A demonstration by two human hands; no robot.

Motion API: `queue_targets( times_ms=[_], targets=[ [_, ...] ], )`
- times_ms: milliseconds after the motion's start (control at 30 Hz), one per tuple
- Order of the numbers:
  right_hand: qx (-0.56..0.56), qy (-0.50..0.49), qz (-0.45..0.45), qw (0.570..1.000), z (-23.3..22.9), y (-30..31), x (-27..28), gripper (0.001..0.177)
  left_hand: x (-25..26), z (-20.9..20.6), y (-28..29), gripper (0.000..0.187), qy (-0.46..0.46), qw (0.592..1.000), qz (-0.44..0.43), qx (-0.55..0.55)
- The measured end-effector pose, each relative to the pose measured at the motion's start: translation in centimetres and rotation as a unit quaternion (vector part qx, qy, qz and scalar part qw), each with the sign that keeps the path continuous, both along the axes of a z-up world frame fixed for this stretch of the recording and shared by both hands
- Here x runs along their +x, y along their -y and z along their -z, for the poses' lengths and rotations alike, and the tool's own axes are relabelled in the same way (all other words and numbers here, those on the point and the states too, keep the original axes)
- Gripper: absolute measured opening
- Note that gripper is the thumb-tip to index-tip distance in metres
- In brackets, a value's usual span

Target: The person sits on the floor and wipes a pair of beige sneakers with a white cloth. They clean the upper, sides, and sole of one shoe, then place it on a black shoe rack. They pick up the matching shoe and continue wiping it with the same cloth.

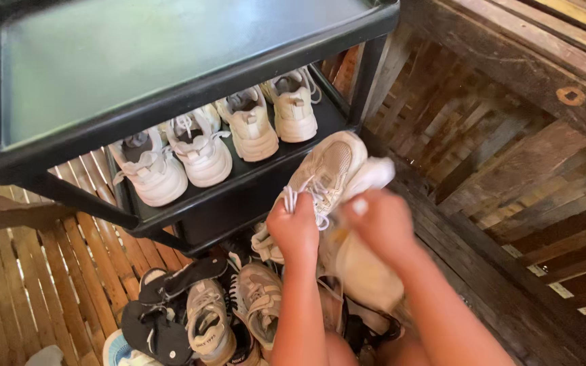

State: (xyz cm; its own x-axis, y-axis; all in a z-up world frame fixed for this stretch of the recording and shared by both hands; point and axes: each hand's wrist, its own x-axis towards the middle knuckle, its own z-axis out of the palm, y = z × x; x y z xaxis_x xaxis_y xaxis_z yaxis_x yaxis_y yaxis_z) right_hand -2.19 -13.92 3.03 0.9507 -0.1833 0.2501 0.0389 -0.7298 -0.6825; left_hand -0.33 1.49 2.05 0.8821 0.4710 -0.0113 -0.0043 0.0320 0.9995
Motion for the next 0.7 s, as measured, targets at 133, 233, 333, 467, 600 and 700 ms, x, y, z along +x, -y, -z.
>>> queue_targets(
  times_ms=[133,233,333,467,600,700],
  targets=[
    [0.030,0.126,0.163,0.978,-1.4,2.8,0.9,0.017,-0.8,-0.1,0.5,0.024,0.018,0.999,0.027,0.035],
    [-0.022,0.146,0.124,0.981,-1.1,1.1,0.3,0.017,-0.7,-0.1,0.9,0.027,0.005,1.000,0.022,0.000],
    [-0.049,0.056,0.055,0.996,-0.4,-1.1,-0.1,0.020,-0.2,-0.1,1.2,0.027,-0.015,1.000,0.001,0.000],
    [-0.074,0.055,0.096,0.991,-0.6,-0.7,0.6,0.017,-0.2,-0.1,1.2,0.025,0.027,0.998,0.018,0.061],
    [-0.089,0.113,0.176,0.974,-2.4,1.3,1.0,0.020,-1.0,-0.1,1.4,0.028,-0.018,0.990,0.072,0.122],
    [-0.065,-0.131,0.116,0.982,-2.8,0.7,0.2,0.023,-0.7,0.0,1.4,0.032,-0.039,0.983,0.042,0.174]
  ],
)
